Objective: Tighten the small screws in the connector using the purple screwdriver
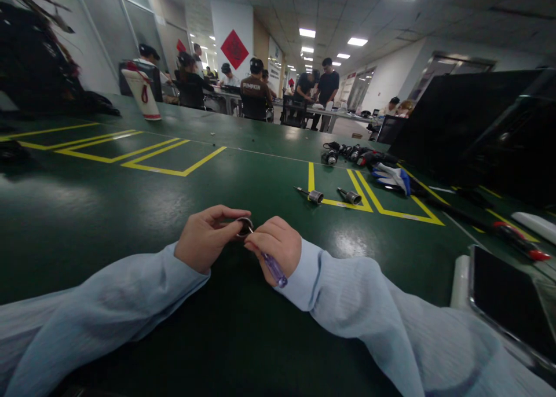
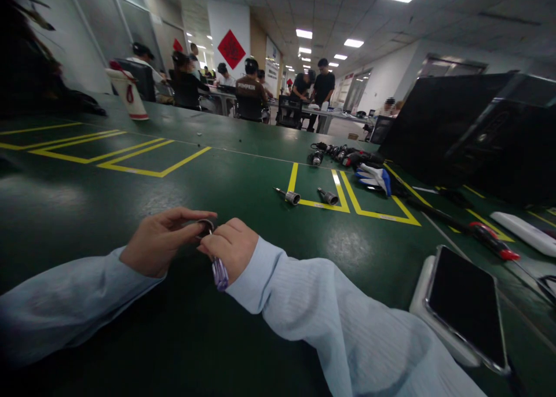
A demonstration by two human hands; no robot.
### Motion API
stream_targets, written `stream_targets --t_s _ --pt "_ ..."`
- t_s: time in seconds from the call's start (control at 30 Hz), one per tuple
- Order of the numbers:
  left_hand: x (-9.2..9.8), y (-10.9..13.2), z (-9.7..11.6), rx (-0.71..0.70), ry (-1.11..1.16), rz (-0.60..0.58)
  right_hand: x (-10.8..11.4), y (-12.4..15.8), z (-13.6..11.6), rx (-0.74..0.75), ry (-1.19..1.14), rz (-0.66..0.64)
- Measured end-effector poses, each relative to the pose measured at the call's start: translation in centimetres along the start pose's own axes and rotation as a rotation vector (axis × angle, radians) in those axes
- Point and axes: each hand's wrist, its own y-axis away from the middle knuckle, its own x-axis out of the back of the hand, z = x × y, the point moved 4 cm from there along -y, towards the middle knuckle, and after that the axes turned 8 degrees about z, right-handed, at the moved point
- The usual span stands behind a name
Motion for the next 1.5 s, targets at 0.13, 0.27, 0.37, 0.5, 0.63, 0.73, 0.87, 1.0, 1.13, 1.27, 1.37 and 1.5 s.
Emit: stream_targets --t_s 0.13,0.27,0.37,0.5,0.63,0.73,0.87,1.0,1.13,1.27,1.37,1.5 --pt "0.1 -0.1 0.0 -0.019 0.000 0.015 0.0 0.0 -0.1 -0.004 -0.001 -0.006" --pt "0.1 -0.1 0.0 -0.032 0.000 0.011 0.0 0.0 -0.1 0.000 0.006 -0.016" --pt "0.0 -0.9 -0.4 -0.026 0.019 0.018 0.1 0.0 0.3 -0.095 -0.048 0.019" --pt "0.1 -4.7 -1.5 -0.032 0.116 0.103 -0.1 0.9 3.2 -0.533 -0.172 0.129" --pt "0.1 -10.8 -2.4 -0.125 0.004 0.186 -1.2 2.7 8.3 -1.213 -0.455 0.267" --pt "-0.5 -14.8 -2.5 -0.202 -0.088 0.192 -2.1 2.7 11.4 -1.516 -0.688 0.318" --pt "-2.5 -17.5 -2.0 -0.329 -0.245 0.108 -2.4 1.6 13.9 -1.710 -0.768 0.255" --pt "-4.4 -17.3 -1.3 -0.477 -0.384 -0.051 -2.1 1.0 14.7 -1.699 -0.771 0.305" --pt "-5.2 -15.9 -0.7 -0.627 -0.490 -0.184 -2.0 1.2 14.7 -1.648 -0.752 0.336" --pt "-5.8 -14.7 -0.3 -0.712 -0.562 -0.302 -2.0 1.1 14.6 -1.538 -0.722 0.346" --pt "-6.4 -14.1 -0.4 -0.731 -0.584 -0.397 -2.0 1.0 14.3 -1.433 -0.679 0.340" --pt "-6.7 -13.6 -0.4 -0.752 -0.616 -0.440 -1.9 0.9 14.1 -1.314 -0.576 0.317"
